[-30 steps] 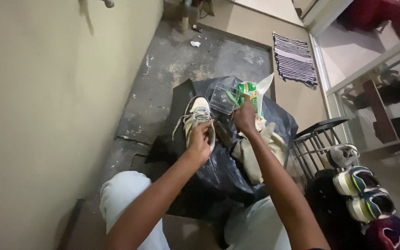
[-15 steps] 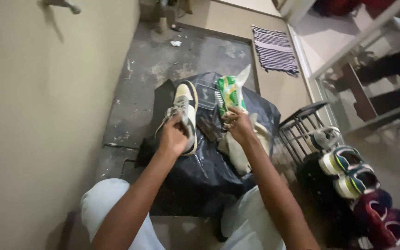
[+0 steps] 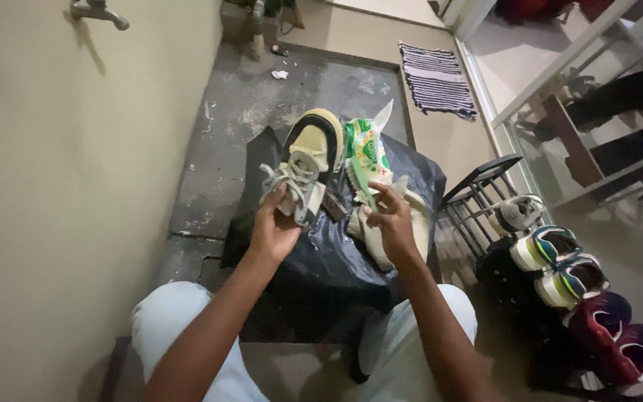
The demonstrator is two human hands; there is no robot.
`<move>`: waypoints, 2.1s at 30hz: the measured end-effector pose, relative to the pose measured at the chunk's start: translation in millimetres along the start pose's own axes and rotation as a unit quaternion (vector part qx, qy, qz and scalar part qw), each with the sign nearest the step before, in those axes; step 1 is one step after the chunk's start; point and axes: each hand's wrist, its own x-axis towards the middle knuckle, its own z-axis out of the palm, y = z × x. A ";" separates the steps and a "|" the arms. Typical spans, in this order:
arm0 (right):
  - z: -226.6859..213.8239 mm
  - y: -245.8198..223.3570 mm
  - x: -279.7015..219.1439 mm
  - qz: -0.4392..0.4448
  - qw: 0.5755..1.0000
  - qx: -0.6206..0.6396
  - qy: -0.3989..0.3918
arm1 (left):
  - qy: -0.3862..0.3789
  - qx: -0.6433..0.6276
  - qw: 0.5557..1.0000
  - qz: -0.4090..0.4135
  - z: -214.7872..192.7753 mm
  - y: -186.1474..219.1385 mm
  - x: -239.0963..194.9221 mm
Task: The person scrubs a white sneaker with a green brush, then wipes it with a cloth. They remove the insole and scrub the sole before placing the shoe on a nearby rack.
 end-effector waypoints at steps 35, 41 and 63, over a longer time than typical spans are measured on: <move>30.4 105.9 11.0 -0.457 0.693 -0.553 0.068 | 0.058 0.225 0.971 0.065 -46.0 3.9 25.8; 35.8 55.1 31.3 -0.459 0.726 -0.498 0.115 | 0.068 0.202 0.977 0.030 -80.3 9.8 40.7; 20.6 53.7 47.8 -0.544 0.645 -0.536 0.025 | 0.087 0.041 0.995 -0.010 -53.2 25.0 20.6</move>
